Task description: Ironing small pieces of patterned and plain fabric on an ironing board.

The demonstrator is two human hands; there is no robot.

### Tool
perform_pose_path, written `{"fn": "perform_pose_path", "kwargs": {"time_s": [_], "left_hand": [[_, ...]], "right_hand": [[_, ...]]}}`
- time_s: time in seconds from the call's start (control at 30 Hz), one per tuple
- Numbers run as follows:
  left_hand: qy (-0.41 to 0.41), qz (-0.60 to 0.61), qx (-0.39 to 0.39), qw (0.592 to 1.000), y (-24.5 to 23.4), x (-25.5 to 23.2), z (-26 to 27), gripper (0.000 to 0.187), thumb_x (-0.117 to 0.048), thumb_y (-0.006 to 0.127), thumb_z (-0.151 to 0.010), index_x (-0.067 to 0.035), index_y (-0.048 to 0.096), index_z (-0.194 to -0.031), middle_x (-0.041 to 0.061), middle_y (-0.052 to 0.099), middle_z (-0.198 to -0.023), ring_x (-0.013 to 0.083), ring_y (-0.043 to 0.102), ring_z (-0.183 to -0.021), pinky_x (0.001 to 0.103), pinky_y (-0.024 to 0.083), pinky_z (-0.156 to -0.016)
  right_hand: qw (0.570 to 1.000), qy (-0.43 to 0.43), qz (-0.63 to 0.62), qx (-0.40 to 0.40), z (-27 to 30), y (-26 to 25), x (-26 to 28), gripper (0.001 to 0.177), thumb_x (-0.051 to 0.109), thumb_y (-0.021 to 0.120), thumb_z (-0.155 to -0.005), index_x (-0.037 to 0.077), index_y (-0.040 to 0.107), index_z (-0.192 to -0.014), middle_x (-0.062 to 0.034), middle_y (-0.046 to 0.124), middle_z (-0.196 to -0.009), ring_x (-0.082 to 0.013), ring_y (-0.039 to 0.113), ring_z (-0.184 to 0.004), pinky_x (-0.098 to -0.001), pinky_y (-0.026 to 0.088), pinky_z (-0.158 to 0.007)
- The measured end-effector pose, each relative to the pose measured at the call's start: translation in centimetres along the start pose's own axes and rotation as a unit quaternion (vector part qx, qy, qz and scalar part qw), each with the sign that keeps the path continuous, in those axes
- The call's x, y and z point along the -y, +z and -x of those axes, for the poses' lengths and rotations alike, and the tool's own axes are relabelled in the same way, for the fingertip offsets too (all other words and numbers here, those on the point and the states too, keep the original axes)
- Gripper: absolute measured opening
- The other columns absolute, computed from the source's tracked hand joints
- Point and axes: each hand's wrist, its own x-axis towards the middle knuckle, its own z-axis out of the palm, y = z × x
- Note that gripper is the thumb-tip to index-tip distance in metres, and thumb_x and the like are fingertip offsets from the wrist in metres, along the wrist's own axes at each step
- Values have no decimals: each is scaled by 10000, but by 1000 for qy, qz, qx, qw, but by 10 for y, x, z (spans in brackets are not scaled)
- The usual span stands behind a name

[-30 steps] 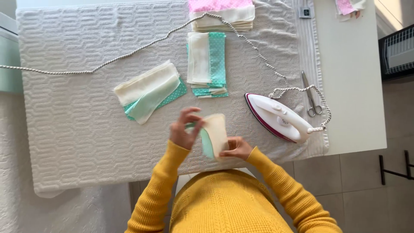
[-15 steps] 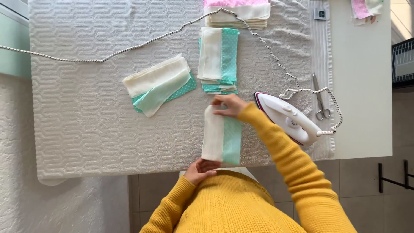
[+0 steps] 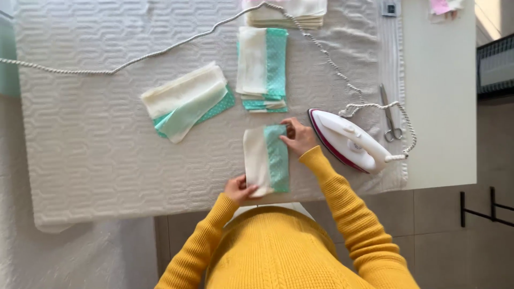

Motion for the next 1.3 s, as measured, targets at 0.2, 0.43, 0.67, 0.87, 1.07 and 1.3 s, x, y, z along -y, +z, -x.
{"fn": "perform_pose_path", "kwargs": {"time_s": [0.2, 0.43, 0.67, 0.87, 1.07, 1.3], "left_hand": [[38, 35, 66, 996, -31, -24, -28, 519, -222, 802, -878, 28, 650, -1306, 91, 751, -1199, 137, 719, -1049, 307, 578, -934], [125, -231, -150, 953, -15, -156, -51, 427, -286, 814, -864, -65, 718, -1216, 96, 785, -1095, 176, 763, -955, 308, 606, -863], [326, -386, -242, 828, -14, -170, -48, 106, -147, 792, -872, -99, 790, -966, 74, 769, -954, 217, 736, -821, 335, 611, -760], [416, -369, -231, 798, -20, -173, -43, 100, -88, 799, -823, -75, 780, -920, 79, 745, -924, 247, 698, -863, 364, 588, -750], [437, -374, -223, 787, -22, -168, -40, 117, -72, 786, -853, -77, 766, -969, 66, 733, -958, 233, 683, -878, 356, 593, -764], [473, -439, -240, 725, -27, -157, -34, 185, -27, 772, -824, -93, 765, -997, 77, 703, -976, 249, 670, -926, 363, 592, -784]], "right_hand": [[999, 13, 31, 28, -7, 0, 15, 418, 185, 881, -786, 95, 681, -1143, -105, 760, -923, -185, 740, -771, -322, 610, -718], [998, -49, 26, 9, -15, 5, -1, 302, 149, 852, -805, 73, 726, -1069, -94, 768, -980, -157, 743, -783, -284, 616, -725], [989, -98, 109, 32, -25, 11, -3, 293, 238, 848, -806, 135, 744, -1061, -32, 748, -1087, -202, 668, -1017, -367, 550, -938], [979, -90, 147, 111, -37, 14, 21, 297, 310, 866, -768, 203, 739, -1014, 41, 724, -991, -172, 625, -1008, -390, 433, -917], [978, -150, 144, 30, -23, 28, 3, 191, 287, 853, -792, 206, 744, -925, 49, 707, -939, -160, 605, -955, -364, 419, -872], [933, -303, 157, -116, -9, 28, 7, 125, 219, 828, -842, 173, 745, -923, 42, 702, -949, -161, 642, -941, -371, 458, -889]]}}
